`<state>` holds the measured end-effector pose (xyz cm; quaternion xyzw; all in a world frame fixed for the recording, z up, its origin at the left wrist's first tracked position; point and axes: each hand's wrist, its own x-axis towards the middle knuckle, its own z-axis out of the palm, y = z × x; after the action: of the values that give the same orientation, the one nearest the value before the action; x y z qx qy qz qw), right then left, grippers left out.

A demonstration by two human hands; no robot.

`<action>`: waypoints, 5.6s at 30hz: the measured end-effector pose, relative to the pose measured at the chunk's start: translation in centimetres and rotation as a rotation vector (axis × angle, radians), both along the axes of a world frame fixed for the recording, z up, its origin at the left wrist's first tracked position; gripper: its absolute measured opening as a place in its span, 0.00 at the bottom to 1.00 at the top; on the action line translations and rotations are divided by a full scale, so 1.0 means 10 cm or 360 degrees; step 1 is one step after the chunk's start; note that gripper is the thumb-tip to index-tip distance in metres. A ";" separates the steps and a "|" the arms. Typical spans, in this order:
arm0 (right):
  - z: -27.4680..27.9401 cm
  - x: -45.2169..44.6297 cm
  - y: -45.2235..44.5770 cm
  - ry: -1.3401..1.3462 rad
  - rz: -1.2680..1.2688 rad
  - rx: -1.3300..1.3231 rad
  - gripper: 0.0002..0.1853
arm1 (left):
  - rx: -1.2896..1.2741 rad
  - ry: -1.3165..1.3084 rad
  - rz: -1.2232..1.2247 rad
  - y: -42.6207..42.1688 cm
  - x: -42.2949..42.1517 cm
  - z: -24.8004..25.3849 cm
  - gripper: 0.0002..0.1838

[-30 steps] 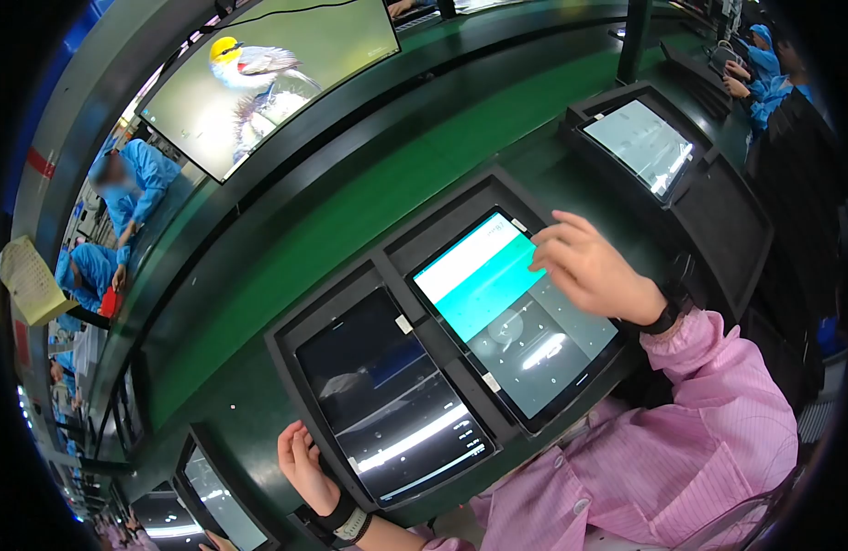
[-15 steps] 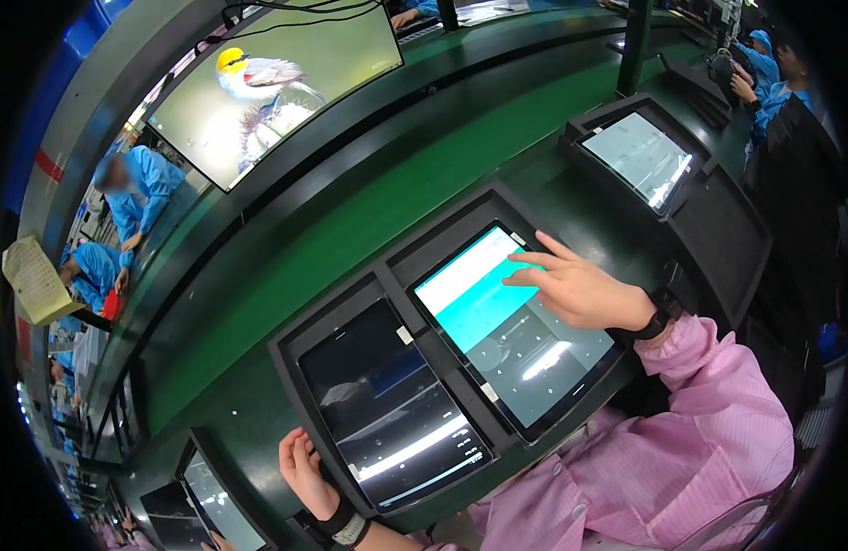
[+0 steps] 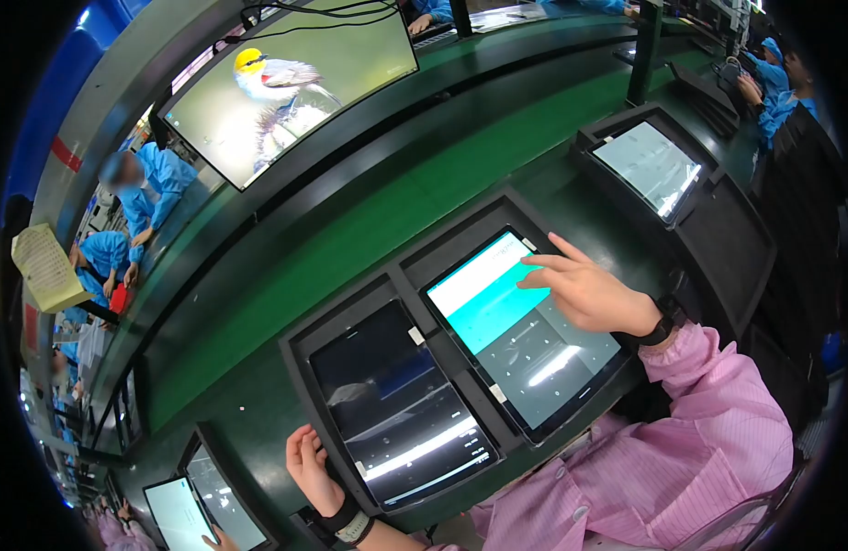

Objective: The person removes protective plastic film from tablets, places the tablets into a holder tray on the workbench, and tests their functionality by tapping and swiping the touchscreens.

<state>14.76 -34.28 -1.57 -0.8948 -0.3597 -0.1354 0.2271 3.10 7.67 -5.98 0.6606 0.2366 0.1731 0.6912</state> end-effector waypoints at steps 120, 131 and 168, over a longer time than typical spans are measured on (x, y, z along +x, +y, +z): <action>-0.59 1.88 0.47 0.0060 -0.0931 0.0472 0.49 | 0.1486 0.0374 0.0421 0.23 2.02 -0.25 0.42; -0.10 0.56 -0.07 -0.0132 -0.0606 0.0699 0.30 | 0.1685 -0.0163 0.0669 0.15 1.83 -0.51 0.38; 0.60 -1.19 -0.50 -0.0133 0.0214 -0.0197 0.08 | -0.0934 -0.0401 -0.0517 -1.59 -0.19 0.64 0.27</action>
<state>2.88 -39.27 4.40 -0.8745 -0.4359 -0.1345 0.1648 1.23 -8.19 0.45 0.4364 0.0813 0.0658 0.8937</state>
